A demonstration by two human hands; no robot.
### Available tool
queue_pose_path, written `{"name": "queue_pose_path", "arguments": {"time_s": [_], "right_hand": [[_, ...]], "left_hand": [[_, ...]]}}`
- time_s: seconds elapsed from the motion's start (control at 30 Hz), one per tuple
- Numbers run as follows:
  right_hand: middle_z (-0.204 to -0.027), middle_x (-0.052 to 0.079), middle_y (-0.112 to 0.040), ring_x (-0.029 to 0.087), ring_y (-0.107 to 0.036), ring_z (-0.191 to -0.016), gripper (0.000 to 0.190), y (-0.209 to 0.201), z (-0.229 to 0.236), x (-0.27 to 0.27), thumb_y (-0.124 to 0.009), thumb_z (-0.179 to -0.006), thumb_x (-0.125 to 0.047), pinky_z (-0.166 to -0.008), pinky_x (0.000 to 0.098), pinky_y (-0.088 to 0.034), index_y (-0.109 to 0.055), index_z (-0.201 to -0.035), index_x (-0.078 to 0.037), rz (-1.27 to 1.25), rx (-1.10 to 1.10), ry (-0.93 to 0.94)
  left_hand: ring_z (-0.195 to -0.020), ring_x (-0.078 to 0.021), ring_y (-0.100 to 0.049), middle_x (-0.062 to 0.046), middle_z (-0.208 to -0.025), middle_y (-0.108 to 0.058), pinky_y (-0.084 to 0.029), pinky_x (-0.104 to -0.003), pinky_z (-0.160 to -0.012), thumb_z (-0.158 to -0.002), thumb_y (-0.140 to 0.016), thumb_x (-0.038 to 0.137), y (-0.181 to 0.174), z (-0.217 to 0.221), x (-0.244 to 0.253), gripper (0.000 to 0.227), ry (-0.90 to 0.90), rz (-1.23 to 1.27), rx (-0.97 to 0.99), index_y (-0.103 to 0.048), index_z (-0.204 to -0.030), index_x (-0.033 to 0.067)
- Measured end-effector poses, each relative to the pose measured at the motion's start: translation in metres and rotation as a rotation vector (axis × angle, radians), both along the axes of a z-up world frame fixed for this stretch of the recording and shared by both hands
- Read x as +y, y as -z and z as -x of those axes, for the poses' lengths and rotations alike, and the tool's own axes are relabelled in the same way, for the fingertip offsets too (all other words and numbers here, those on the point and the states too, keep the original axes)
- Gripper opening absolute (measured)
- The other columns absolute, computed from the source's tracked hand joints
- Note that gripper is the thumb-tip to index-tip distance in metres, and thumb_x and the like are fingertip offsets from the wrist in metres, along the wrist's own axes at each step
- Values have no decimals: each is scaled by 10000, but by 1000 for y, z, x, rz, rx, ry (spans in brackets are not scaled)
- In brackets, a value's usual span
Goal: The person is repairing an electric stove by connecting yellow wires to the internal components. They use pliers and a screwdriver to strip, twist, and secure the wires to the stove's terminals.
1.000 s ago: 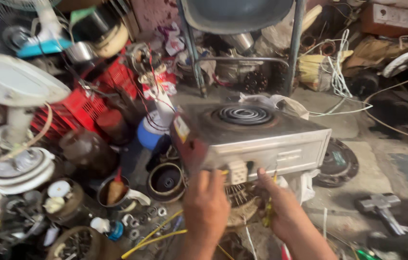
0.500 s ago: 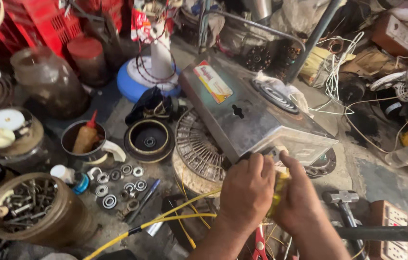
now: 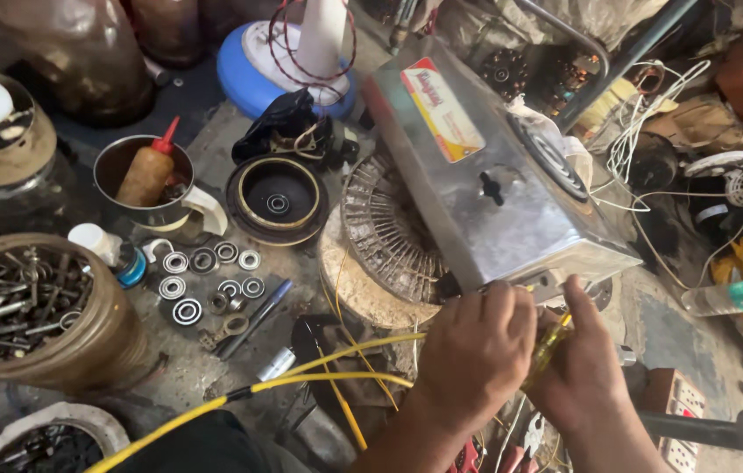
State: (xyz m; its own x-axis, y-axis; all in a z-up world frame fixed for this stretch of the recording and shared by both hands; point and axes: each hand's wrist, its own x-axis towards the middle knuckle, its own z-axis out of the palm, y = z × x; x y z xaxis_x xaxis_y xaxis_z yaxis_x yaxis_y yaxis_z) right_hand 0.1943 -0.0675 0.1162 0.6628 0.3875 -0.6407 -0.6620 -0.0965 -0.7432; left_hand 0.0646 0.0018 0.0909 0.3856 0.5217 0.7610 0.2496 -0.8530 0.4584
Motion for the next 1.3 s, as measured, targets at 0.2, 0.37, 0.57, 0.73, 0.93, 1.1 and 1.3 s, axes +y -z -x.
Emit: {"name": "queue_pose_path", "arguments": {"time_s": [0.2, 0.37, 0.57, 0.73, 0.93, 1.1, 1.3], "right_hand": [[-801, 59, -545, 163, -498, -726, 656, 6, -12, -6, -573, -968, -683, -578, 254, -398, -593, -910, -30, 17, -36, 30], [-791, 41, -540, 137, -474, -706, 676, 10, -11, -7, -567, -980, -689, -542, 242, -367, -613, -891, -21, -18, -15, 14], [-774, 40, -547, 155, -477, -667, 665, 13, -8, -7, -555, -971, -684, -509, 269, -361, -611, -853, -32, -84, 5, -70], [-815, 83, -612, 146, -478, -664, 667, 18, -1, -7, -525, -966, -670, -526, 267, -352, -606, -891, -12, -19, 41, -37], [-882, 101, -660, 147, -482, -659, 661, 25, 12, -4, -509, -968, -645, -548, 284, -357, -644, -970, 2, 58, 49, -63], [-916, 56, -714, 135, -481, -629, 628, 39, 17, -10, -517, -956, -627, -537, 288, -380, -680, -991, -21, -34, 92, -136], [-812, 30, -708, 123, -551, -634, 365, 78, -3, -67, -760, -874, -286, -562, 290, -438, -773, -1100, 0, 9, -385, -298]], "left_hand": [[-841, -230, -597, -75, -938, -540, -500, -372, -728, -900, -653, 107, 4, 21, 8, 233, 85, 134, -58, -620, -1120, 40], [-897, -252, -618, -88, -995, -572, -516, -382, -777, -917, -667, 34, 4, 27, 12, 254, 175, 215, -189, -617, -1166, 33], [-928, -297, -665, -102, -1021, -628, -540, -400, -797, -959, -727, 41, 3, 26, 14, 190, 229, 379, -473, -619, -1115, 56], [-885, -284, -682, -115, -991, -628, -555, -363, -753, -974, -705, 8, 2, 31, 13, 147, 304, 535, -590, -599, -1073, 33], [-873, -275, -685, -113, -984, -633, -553, -346, -752, -974, -670, -12, -6, 51, 0, 108, 276, 578, -562, -599, -1045, 26], [-838, -261, -702, -106, -956, -675, -546, -333, -715, -964, -652, 30, -14, 61, -12, 78, 189, 676, -485, -657, -1038, 6], [-828, -166, -664, -57, -896, -705, -523, -303, -762, -1008, -644, 135, 9, 79, -19, 135, 148, 780, -361, -709, -1013, 17]]}}
